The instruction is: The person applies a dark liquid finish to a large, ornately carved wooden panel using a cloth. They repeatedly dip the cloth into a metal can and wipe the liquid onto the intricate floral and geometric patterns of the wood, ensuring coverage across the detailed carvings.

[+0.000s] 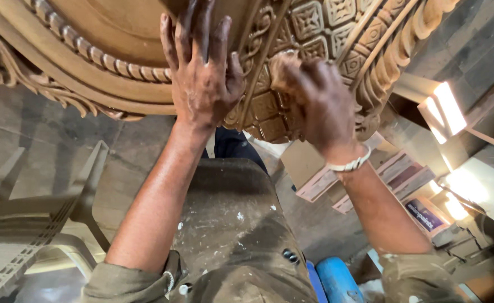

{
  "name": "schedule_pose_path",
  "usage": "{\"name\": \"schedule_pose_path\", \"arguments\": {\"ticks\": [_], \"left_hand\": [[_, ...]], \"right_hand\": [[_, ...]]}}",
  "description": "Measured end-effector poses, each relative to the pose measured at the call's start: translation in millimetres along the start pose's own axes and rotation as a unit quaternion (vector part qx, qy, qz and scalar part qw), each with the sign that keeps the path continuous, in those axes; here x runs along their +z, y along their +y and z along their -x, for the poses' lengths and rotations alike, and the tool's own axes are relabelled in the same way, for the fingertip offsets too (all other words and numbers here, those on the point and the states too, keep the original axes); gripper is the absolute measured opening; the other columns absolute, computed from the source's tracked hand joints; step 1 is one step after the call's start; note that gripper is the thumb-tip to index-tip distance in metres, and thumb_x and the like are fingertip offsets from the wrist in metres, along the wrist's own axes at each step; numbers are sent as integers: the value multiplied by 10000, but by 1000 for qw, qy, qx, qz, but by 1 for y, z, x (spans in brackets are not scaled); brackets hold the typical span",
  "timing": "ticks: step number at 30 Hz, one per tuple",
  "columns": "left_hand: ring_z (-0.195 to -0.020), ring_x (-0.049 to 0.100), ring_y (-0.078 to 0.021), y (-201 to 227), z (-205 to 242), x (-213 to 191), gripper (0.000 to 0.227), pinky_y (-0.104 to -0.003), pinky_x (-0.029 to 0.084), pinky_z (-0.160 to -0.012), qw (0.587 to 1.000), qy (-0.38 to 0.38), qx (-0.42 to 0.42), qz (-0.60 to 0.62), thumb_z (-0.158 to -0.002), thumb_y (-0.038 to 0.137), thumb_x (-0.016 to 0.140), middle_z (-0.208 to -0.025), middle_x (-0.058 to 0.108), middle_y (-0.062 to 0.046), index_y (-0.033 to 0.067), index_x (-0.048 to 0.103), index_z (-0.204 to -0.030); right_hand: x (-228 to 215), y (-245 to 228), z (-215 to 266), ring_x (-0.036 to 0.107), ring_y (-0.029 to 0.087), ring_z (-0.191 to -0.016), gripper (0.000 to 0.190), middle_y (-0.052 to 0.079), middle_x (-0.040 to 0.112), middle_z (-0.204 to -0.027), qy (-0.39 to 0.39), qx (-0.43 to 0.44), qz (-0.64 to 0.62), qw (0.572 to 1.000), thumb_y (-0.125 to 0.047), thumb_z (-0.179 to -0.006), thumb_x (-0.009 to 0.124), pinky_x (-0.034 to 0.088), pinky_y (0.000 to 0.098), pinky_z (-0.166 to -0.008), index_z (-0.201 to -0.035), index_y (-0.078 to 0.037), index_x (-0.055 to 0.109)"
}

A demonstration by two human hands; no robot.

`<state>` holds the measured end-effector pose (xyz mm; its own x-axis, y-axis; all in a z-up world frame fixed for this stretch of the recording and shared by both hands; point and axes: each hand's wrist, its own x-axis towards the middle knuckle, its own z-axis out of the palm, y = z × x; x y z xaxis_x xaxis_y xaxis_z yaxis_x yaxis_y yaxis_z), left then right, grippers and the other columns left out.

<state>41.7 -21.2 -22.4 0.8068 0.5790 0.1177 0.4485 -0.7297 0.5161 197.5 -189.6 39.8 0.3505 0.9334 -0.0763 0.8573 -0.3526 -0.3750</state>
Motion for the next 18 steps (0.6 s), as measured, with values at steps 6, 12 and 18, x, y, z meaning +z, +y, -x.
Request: {"name": "schedule_pose_path", "arguments": {"ticks": [6,12,18], "left_hand": [[-1537,258,-427,-2,3,10,561,-637,146,-1292,1000,-15,-10,-23,-1011,226,589,-1620,363,-230,46,524,-1539],[-1558,256,-399,-10,14,19,518,-627,139,-1286,997,-54,55,-30,-1013,197,547,-1674,360,-185,53,535,-1511],[-1572,261,-394,-7,18,15,550,-613,156,-1304,993,-56,99,-11,-941,157,568,-1656,397,-154,51,564,-1480]], "right_hand": [[6,5,-8,591,215,-934,300,82,662,-1073,-6,-52,48,997,-49,-974,770,502,286,-651,-1262,-127,738],[10,13,-20,579,179,-942,156,52,643,-1085,59,-65,78,993,-140,-1080,738,501,274,-745,-1235,-125,740],[7,6,-15,568,184,-914,143,41,663,-1090,16,-91,87,992,-115,-1073,737,486,255,-680,-1214,-135,761]]}}
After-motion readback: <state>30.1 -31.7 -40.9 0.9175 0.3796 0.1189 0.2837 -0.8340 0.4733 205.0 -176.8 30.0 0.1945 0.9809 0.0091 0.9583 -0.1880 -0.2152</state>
